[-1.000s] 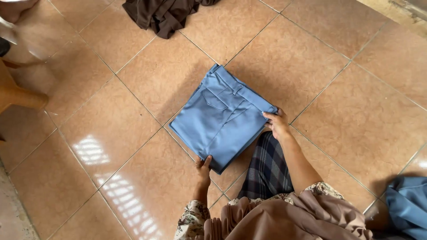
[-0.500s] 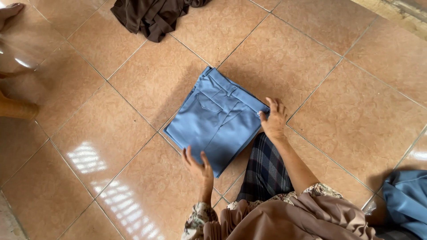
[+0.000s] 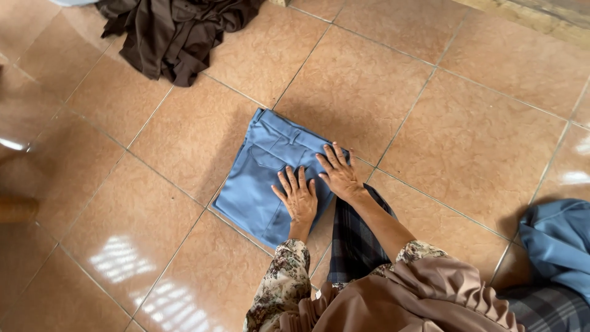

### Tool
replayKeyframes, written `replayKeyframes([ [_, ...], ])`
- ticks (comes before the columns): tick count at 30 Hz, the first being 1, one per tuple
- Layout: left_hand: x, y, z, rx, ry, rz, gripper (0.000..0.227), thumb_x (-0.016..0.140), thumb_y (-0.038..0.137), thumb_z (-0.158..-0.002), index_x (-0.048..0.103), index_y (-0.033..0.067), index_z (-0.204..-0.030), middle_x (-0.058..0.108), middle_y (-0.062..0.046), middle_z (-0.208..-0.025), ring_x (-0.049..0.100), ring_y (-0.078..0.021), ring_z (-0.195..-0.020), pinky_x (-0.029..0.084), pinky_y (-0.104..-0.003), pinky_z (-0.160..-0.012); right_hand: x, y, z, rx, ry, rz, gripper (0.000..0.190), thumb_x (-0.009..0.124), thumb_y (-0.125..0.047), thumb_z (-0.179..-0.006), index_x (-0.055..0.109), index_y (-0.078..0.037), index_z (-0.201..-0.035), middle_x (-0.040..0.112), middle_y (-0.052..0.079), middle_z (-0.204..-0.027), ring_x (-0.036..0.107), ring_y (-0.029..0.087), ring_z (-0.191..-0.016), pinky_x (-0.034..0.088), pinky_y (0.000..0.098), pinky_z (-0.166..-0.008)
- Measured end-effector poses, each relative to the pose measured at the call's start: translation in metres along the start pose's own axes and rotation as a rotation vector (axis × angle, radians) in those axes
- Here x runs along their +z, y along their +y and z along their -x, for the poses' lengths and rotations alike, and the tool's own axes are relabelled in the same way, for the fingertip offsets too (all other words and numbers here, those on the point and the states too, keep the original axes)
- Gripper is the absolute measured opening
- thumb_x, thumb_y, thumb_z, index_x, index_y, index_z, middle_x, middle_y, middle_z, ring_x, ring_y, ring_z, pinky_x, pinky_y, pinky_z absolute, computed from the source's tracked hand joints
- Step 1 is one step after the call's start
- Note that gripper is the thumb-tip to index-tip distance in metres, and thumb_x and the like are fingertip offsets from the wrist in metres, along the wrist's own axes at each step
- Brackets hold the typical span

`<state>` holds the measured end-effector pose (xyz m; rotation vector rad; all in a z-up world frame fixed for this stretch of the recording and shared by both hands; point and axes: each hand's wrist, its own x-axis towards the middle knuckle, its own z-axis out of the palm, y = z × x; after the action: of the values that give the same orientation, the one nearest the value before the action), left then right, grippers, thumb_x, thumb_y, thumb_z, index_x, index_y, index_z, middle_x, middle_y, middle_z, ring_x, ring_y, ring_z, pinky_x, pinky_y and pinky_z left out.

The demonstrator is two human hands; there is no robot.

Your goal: Folding blue trousers and stacking them neatly on the floor.

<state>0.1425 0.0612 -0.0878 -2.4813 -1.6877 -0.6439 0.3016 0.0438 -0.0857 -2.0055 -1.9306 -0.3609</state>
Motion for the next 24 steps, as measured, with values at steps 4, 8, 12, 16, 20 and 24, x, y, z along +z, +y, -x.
replayKeyframes([
  [4, 0.003, 0.015, -0.019, 0.026, 0.084, -0.026, 0.048, 0.048, 0.045, -0.102, 0.052, 0.0209, -0.144, 0.043, -0.019, -0.154, 0.03, -0.0457, -0.148, 0.015, -0.071, -0.114, -0.006, 0.008, -0.003, 0.017, 0.054, 0.01, 0.064, 0.071, -0.043, -0.086, 0.055, -0.025, -0.146, 0.038, 0.008, -0.164, 0.024, 0.031, -0.156, 0.019, 0.0656, -0.119],
  [8, -0.008, 0.064, -0.038, 0.134, 0.16, 0.096, 0.046, 0.051, 0.041, -0.102, 0.055, 0.018, -0.141, 0.046, -0.021, -0.152, 0.031, -0.0474, -0.147, 0.013, -0.072, -0.115, -0.023, 0.042, 0.012, 0.105, 0.207, 0.075, 0.066, 0.076, -0.043, -0.084, 0.057, -0.023, -0.145, 0.044, 0.011, -0.159, 0.035, 0.034, -0.15, 0.029, 0.0655, -0.114],
  [12, -0.008, 0.125, -0.039, 0.25, 0.115, 0.148, 0.043, 0.051, 0.039, -0.102, 0.055, 0.0168, -0.139, 0.04, -0.02, -0.157, 0.027, -0.0463, -0.15, 0.011, -0.071, -0.116, -0.045, 0.089, 0.044, 0.253, 0.242, 0.133, 0.063, 0.073, -0.042, -0.089, 0.055, -0.023, -0.147, 0.051, 0.014, -0.152, 0.042, 0.036, -0.146, 0.029, 0.0632, -0.114],
  [16, 0.005, 0.157, -0.027, 0.35, 0.096, 0.179, 0.04, 0.046, 0.04, -0.105, 0.057, 0.0168, -0.136, 0.041, -0.018, -0.156, 0.027, -0.0443, -0.15, 0.011, -0.069, -0.118, -0.038, 0.123, 0.088, 0.377, 0.211, 0.133, 0.06, 0.073, -0.042, -0.089, 0.058, -0.022, -0.144, 0.057, 0.015, -0.145, 0.048, 0.038, -0.14, 0.027, 0.0655, -0.113],
  [20, 0.04, 0.17, -0.02, 0.413, 0.101, 0.126, 0.042, 0.044, 0.046, -0.105, 0.06, 0.0174, -0.132, 0.042, -0.018, -0.155, 0.028, -0.0455, -0.149, 0.011, -0.071, -0.117, -0.037, 0.143, 0.119, 0.476, 0.103, 0.136, 0.063, 0.071, -0.044, -0.087, 0.056, -0.023, -0.145, 0.055, 0.014, -0.146, 0.044, 0.037, -0.143, 0.026, 0.0669, -0.113],
  [24, 0.057, 0.209, -0.005, 0.481, -0.06, 0.085, 0.046, 0.045, 0.046, -0.103, 0.058, 0.0174, -0.136, 0.04, -0.018, -0.156, 0.021, -0.0441, -0.152, 0.004, -0.071, -0.119, -0.057, 0.165, 0.15, 0.593, 0.028, 0.145, 0.061, 0.065, -0.046, -0.093, 0.052, -0.025, -0.149, 0.053, 0.014, -0.148, 0.041, 0.036, -0.145, 0.024, 0.067, -0.114],
])
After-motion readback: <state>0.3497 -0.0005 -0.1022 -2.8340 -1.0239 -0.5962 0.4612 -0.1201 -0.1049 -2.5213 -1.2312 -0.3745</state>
